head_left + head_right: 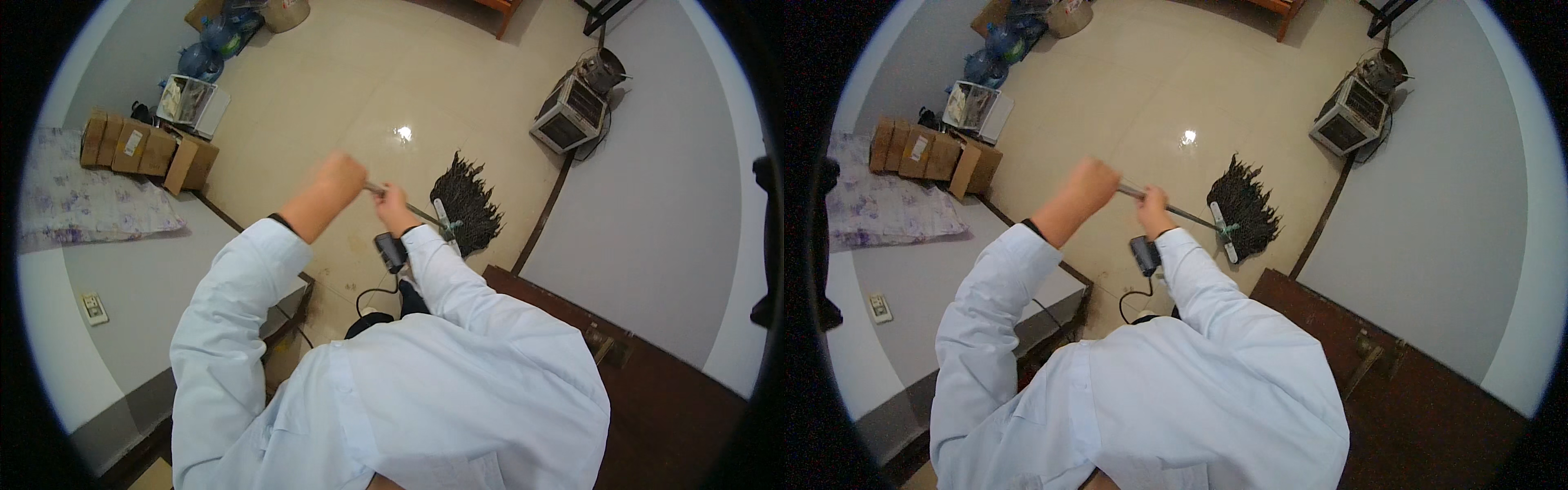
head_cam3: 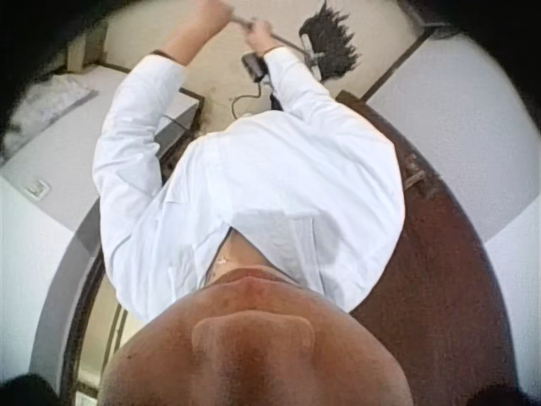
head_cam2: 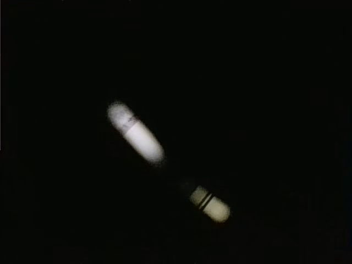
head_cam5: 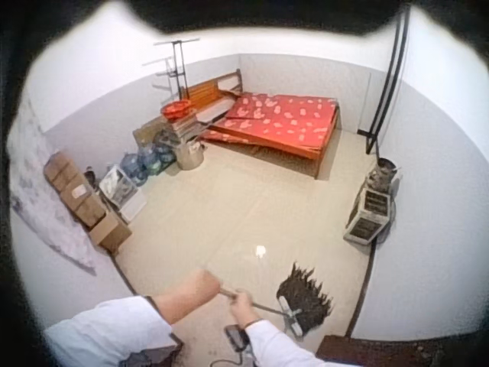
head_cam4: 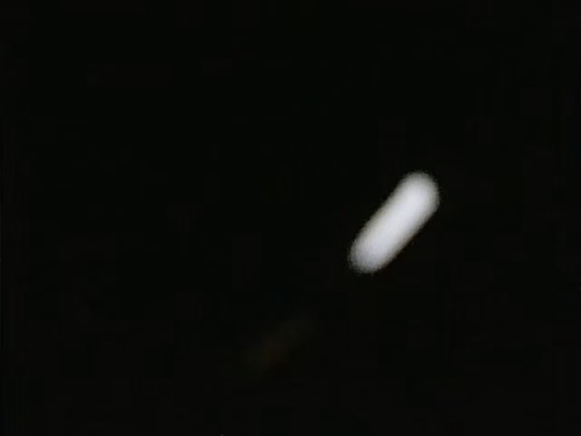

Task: The person mops a tiled floor with a string mop, moving back and forth across the room and around obstacles such as boxes, a bed, and a heater. The person adjusts grip and direction to cover different areas.

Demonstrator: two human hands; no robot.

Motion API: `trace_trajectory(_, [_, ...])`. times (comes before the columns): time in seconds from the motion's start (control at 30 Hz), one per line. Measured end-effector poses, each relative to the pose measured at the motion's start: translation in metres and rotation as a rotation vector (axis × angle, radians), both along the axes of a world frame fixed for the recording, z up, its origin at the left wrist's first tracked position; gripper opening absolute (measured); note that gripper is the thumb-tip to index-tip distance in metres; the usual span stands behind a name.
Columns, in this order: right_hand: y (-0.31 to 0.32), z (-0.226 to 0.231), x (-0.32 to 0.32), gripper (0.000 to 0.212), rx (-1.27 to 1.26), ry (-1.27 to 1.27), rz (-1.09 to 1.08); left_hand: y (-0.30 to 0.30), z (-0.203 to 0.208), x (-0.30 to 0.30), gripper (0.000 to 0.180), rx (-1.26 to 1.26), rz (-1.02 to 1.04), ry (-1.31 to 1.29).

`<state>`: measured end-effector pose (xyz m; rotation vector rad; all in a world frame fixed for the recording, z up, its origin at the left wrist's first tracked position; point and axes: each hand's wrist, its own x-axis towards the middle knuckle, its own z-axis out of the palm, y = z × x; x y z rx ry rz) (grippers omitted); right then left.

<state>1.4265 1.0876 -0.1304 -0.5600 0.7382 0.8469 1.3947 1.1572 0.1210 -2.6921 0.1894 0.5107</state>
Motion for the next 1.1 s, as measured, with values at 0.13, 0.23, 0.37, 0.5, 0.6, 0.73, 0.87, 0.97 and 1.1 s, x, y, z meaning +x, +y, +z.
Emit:
trace_trajectory(0.13, [-0.065, -0.019, 0.066, 0.012, -0.048, 0.249, -0.215, -0.054, 0.049, 0.078, 0.013, 0.095, -0.336, 0.053])
trace_trajectory(0.23, [-0.115, -0.013, 0.088, 0.016, -0.15, 0.454, -0.366, -0.08, 0.089, 0.102, 0.012, 0.138, -0.417, 0.155])
trace_trajectory(0.37, [-0.113, 0.014, 0.152, 0.007, -0.083, 0.344, -0.363, -0.082, 0.149, 0.147, 0.011, 0.236, -0.339, 0.056])
trace_trajectory(0.5, [-0.091, 0.058, 0.23, 0.005, 0.003, 0.174, -0.405, -0.068, 0.204, 0.181, 0.017, 0.167, -0.401, -0.389])
trace_trajectory(0.6, [-0.095, 0.117, 0.289, 0.006, -0.004, -0.107, -0.307, -0.053, 0.216, 0.199, 0.039, -0.373, -0.463, -0.952])
trace_trajectory(0.73, [-0.086, 0.197, 0.349, 0.008, 0.136, -0.206, -0.204, -0.061, 0.179, 0.279, 0.055, -1.332, -0.203, -1.341])
trace_trajectory(0.87, [-0.067, 0.247, 0.403, 0.01, 0.061, -0.549, -0.107, -0.057, 0.148, 0.373, 0.034, -2.316, 0.225, -0.375])
trace_trajectory(0.97, [-0.04, 0.271, 0.443, 0.011, 0.136, -0.357, -0.176, -0.027, 0.157, 0.437, 0.02, -2.351, 0.21, -0.23])
trace_trajectory(1.1, [-0.008, 0.296, 0.519, 0.014, 0.104, -0.581, -0.119, 0.006, 0.183, 0.509, 0.018, -2.326, 0.123, -0.146])
